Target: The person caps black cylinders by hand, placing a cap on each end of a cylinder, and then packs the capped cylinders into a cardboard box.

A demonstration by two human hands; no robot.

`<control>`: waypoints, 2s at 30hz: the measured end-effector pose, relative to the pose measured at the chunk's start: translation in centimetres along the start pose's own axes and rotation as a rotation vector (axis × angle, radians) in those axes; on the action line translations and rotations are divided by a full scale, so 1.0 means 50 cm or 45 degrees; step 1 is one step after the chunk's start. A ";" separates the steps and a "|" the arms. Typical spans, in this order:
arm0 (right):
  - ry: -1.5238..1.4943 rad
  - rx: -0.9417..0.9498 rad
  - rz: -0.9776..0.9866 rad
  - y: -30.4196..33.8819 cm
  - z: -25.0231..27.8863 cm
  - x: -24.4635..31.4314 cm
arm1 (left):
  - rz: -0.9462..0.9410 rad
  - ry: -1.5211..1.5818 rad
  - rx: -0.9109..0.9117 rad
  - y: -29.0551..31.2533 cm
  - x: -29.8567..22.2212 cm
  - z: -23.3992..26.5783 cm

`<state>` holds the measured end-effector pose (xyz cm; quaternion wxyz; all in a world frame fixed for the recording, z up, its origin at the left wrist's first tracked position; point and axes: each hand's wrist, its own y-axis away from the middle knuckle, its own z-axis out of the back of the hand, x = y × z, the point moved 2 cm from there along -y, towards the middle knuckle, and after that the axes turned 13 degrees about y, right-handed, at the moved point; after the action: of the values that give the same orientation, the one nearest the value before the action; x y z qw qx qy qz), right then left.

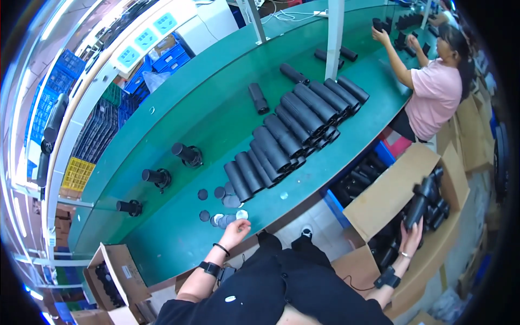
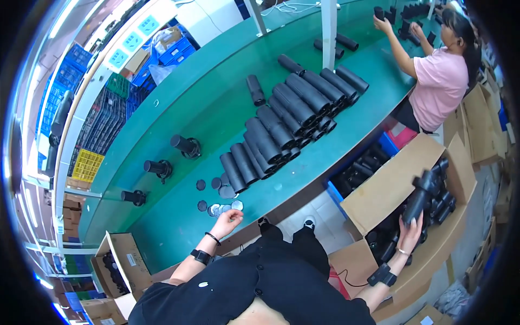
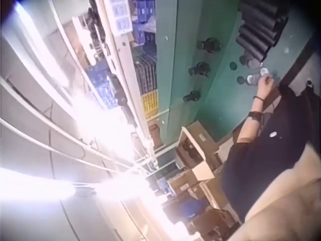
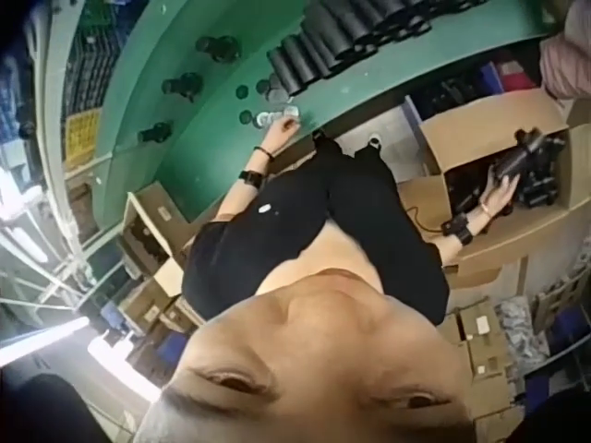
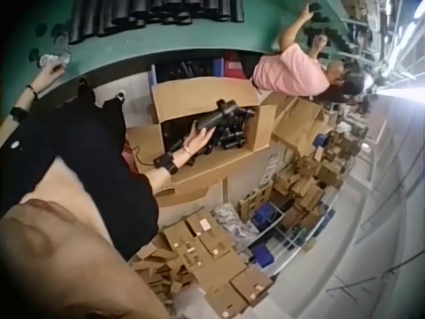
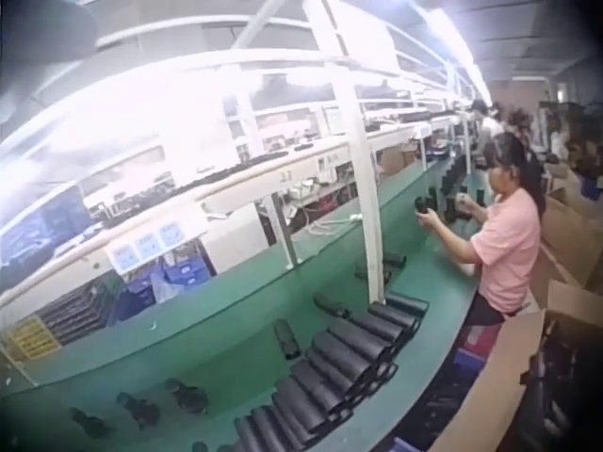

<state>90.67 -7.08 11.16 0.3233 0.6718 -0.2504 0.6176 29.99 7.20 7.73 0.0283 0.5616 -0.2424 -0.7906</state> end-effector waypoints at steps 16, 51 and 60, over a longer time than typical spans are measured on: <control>1.665 0.861 1.301 0.205 -1.430 0.150 | -0.113 0.239 -0.576 0.168 0.177 0.326; 2.484 1.702 1.746 0.586 -1.443 0.055 | -0.710 0.193 -0.662 0.097 -0.290 0.325; 2.322 1.462 1.868 0.583 -1.429 0.023 | -1.045 -0.287 -0.800 0.128 -0.291 0.271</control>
<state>21.61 26.72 17.95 -0.3662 -0.2379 0.0496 0.8983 21.68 10.92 26.53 -0.1428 0.4861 0.2445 -0.8268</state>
